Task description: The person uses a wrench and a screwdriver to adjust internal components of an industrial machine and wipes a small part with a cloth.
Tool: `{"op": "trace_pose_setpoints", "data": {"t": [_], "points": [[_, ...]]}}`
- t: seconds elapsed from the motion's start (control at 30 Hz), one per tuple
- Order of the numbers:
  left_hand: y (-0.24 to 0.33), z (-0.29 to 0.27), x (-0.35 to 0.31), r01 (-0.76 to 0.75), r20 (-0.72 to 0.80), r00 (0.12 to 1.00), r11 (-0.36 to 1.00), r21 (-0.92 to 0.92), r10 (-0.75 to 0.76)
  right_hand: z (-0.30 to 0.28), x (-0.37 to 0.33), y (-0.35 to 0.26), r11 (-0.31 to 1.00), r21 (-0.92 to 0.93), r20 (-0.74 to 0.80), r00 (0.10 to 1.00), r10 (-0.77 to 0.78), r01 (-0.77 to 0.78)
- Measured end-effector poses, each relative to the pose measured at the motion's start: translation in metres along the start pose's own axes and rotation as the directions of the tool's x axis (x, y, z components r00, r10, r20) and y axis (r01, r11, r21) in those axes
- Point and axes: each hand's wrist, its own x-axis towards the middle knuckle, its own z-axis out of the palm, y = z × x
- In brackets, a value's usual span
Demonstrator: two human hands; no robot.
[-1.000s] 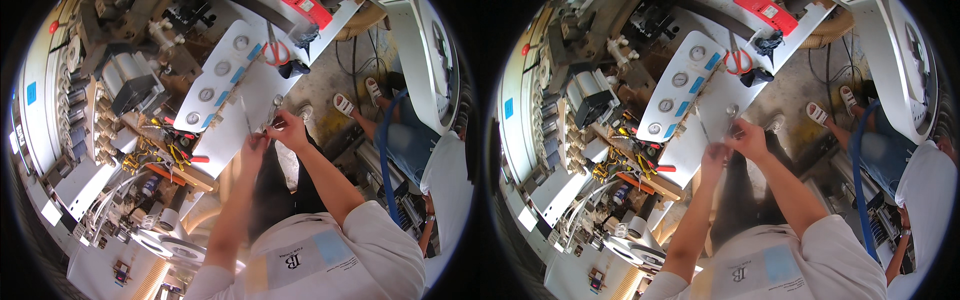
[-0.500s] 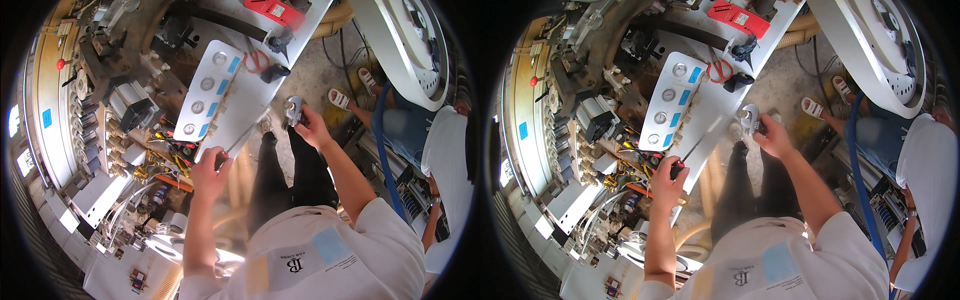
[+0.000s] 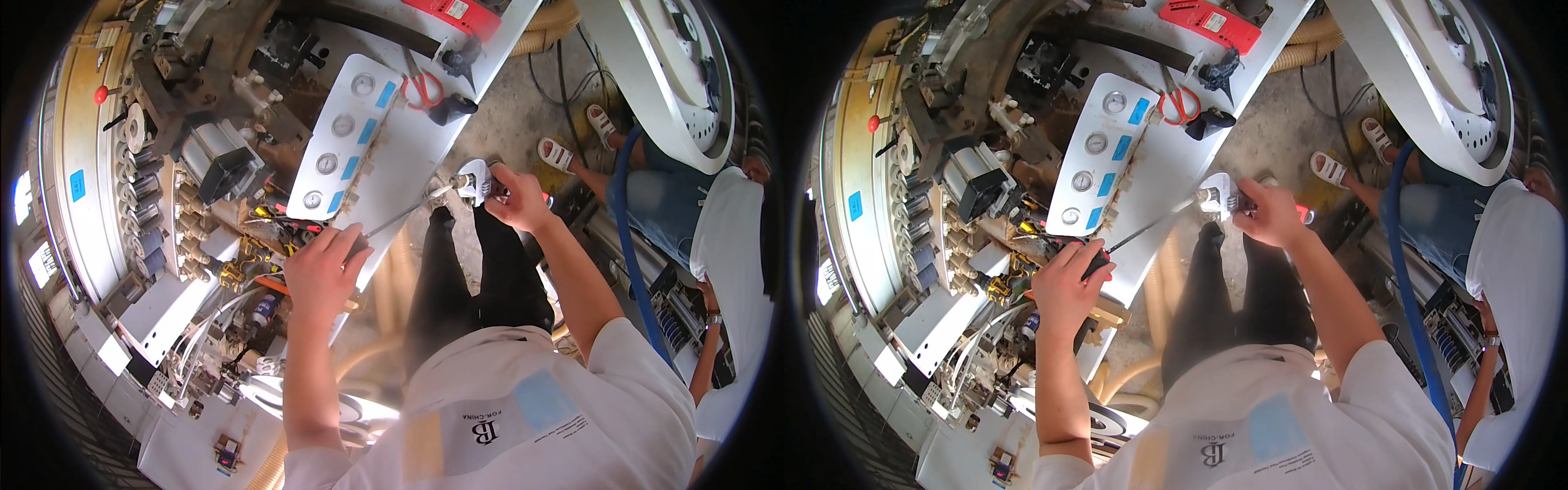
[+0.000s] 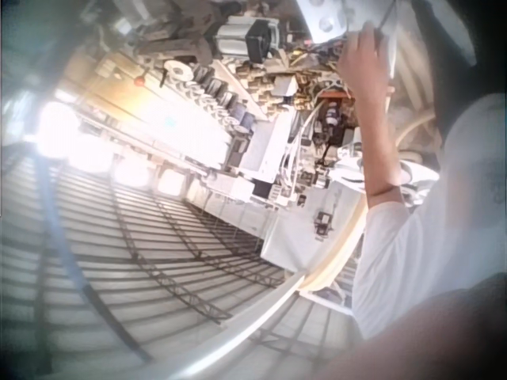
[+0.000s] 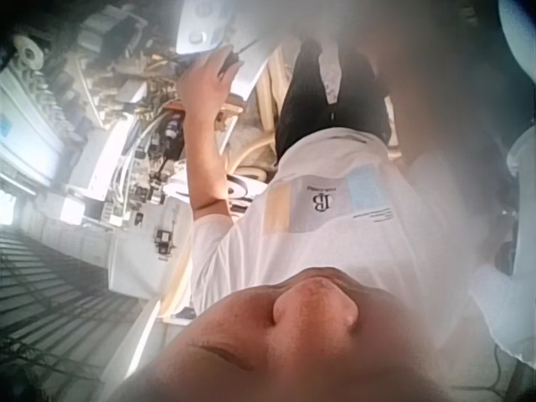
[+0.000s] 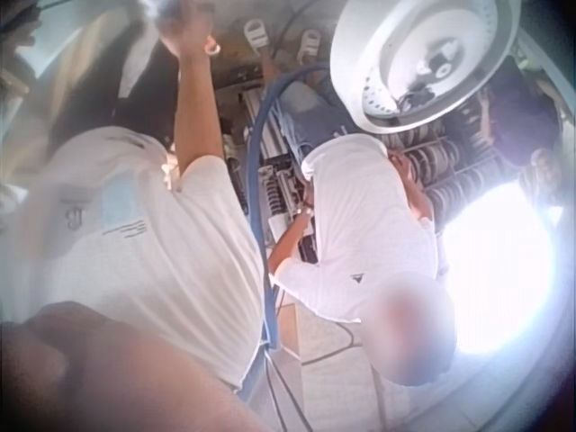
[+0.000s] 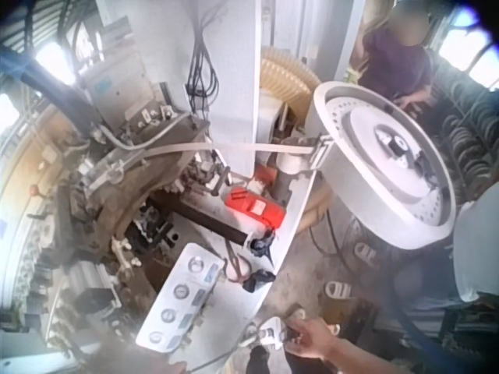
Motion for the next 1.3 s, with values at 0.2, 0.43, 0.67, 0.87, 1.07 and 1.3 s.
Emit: {"op": "trace_pose_setpoints", "data": {"t": [0.2, 0.43, 0.67, 0.87, 1.07, 1.3], "points": [[-0.004, -0.014, -0.002, -0.041, 0.003, 0.999, 0.997, 0.067, 0.041, -0.007, 0.005, -0.016, 0.998, 0.038, 0.075, 0.996, -0.054, 0.052], [0.003, -0.030, -0.002, -0.072, 0.046, 0.997, 0.993, 0.097, 0.067, -0.005, 0.011, -0.011, 0.988, 0.153, 0.070, 0.997, -0.021, 0.010], [0.022, -0.040, -0.006, -0.064, 0.162, 0.986, 0.972, 0.227, 0.027, -0.014, 0.010, -0.039, 0.988, -0.154, 0.084, 0.996, 0.032, -0.019], [0.015, -0.024, -0.015, 0.031, 0.212, 0.976, 0.998, 0.061, -0.044, -0.015, 0.005, -0.031, 0.996, -0.087, 0.143, 0.989, 0.046, -0.034], [0.015, -0.025, -0.017, 0.021, 0.179, 0.984, 0.999, -0.026, -0.016, -0.019, -0.004, -0.031, 0.979, 0.164, 0.140, 0.985, 0.100, -0.122], [0.023, -0.033, -0.024, 0.046, 0.201, 0.979, 0.999, -0.007, -0.043, -0.027, -0.006, -0.036, 0.979, 0.159, 0.155, 0.983, 0.101, -0.126]]}}
